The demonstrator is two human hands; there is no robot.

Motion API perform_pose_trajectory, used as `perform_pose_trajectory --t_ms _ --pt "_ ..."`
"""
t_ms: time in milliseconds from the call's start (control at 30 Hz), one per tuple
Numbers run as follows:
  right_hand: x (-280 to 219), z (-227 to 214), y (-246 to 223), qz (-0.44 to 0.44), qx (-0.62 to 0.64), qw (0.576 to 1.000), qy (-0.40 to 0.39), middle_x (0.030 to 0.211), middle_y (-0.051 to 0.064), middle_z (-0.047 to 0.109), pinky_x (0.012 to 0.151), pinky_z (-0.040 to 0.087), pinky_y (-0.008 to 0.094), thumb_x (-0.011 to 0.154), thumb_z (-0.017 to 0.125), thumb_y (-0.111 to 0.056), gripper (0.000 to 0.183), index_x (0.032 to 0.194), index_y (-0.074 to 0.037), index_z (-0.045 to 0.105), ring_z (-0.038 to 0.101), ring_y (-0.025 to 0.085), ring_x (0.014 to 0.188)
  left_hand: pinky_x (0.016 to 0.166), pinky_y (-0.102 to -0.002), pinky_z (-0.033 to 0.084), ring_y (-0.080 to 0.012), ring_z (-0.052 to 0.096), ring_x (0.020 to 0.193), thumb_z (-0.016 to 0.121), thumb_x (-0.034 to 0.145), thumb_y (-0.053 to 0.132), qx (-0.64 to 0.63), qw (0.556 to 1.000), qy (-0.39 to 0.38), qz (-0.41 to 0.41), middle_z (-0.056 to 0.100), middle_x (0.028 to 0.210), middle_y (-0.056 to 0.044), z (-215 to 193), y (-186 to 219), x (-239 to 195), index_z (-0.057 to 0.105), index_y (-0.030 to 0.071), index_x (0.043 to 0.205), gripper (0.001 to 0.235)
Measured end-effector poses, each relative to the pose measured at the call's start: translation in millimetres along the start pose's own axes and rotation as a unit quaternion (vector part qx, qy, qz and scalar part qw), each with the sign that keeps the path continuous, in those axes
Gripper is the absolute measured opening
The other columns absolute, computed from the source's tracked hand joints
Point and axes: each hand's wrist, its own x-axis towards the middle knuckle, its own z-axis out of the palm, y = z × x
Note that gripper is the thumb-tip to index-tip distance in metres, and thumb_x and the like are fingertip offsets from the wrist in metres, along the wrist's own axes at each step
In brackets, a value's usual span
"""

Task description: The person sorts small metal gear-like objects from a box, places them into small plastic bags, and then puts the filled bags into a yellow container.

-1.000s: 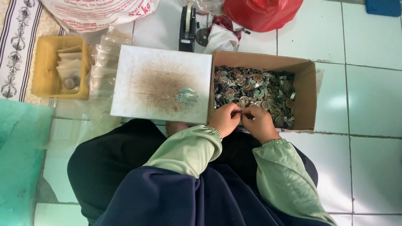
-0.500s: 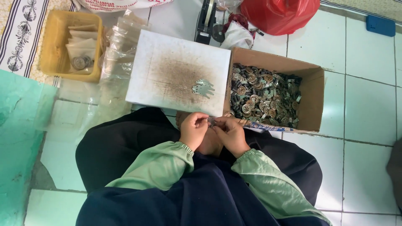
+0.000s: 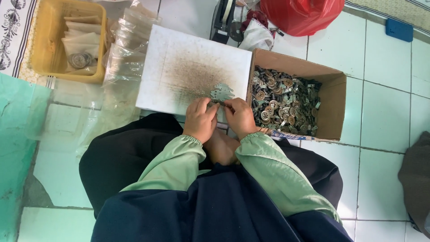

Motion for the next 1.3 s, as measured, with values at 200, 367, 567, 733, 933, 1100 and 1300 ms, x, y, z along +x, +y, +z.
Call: perform_pose_trajectory --t_ms 200,367,567,733,933,1100,1300 --pt "-1 5 2 -0.037 -0.049 0.998 0.016 0.101 0.014 0.07 0.072 0.063 0.034 0.094 0.07 -0.003 0.019 0.112 -0.002 0.075 0.072 0.03 0.093 0.105 -0.052 0.04 -0.0361 0.047 0.132 0.06 0.096 0.022 0.018 1.0 -0.005 0.001 0.049 0.135 -0.014 5 1 1 0.066 0.016 0.131 0.036" --pt "-2 4 -5 -0.048 -0.045 0.997 0.043 0.098 0.016 0.069 0.073 0.063 0.037 0.094 0.07 0.0 0.018 0.111 0.0 0.075 0.07 0.031 0.088 0.104 -0.051 0.04 -0.035 0.047 0.132 0.059 0.093 0.024 0.023 1.0 0.006 0.001 0.049 0.134 -0.012 11 -2 1 0.066 0.018 0.129 0.037" --pt "-15 5 29 -0.037 0.059 0.993 0.091 0.091 0.009 0.068 0.064 0.06 0.033 0.087 0.077 -0.004 0.017 0.104 -0.007 0.078 0.069 0.028 0.08 0.104 -0.051 0.039 -0.0352 0.046 0.132 0.058 0.094 0.024 0.013 1.0 0.014 -0.007 0.047 0.134 -0.01 9 -1 0 0.064 0.02 0.127 0.034" --pt "-30 -59 57 -0.031 0.052 0.992 0.112 0.093 0.008 0.073 0.07 0.058 0.036 0.083 0.083 -0.009 0.02 0.102 -0.013 0.081 0.069 0.029 0.085 0.107 -0.052 0.039 -0.0368 0.045 0.132 0.056 0.097 0.023 -0.003 1.0 -0.014 -0.007 0.045 0.135 -0.01 -5 6 0 0.063 0.018 0.126 0.03" --pt "-57 -158 143 0.067 -0.031 0.994 0.077 0.093 0.01 0.073 0.066 0.06 0.036 0.084 0.077 -0.001 0.026 0.109 -0.009 0.08 0.071 0.027 0.08 0.094 -0.048 0.047 -0.034 0.055 0.121 0.06 0.095 0.022 0.013 0.991 0.042 0.129 0.051 0.129 -0.009 3 39 0 0.066 0.025 0.124 0.03" --pt "-94 -202 218 0.202 -0.06 0.968 0.138 0.094 0.004 0.072 0.07 0.058 0.033 0.092 0.078 -0.01 0.023 0.114 -0.013 0.077 0.069 0.02 0.081 0.087 -0.045 0.048 -0.0335 0.059 0.113 0.059 0.096 0.024 -0.045 0.977 0.053 0.204 0.057 0.124 -0.007 19 104 25 0.067 0.026 0.122 0.027" --pt "-102 -205 261 0.259 -0.059 0.959 0.102 0.097 0.01 0.075 0.075 0.06 0.042 0.094 0.074 -0.011 0.022 0.115 -0.012 0.077 0.073 0.029 0.088 0.093 -0.045 0.048 -0.03 0.056 0.123 0.06 0.098 0.024 -0.084 0.962 -0.099 0.239 0.057 0.121 -0.002 68 164 65 0.066 0.024 0.121 0.023"
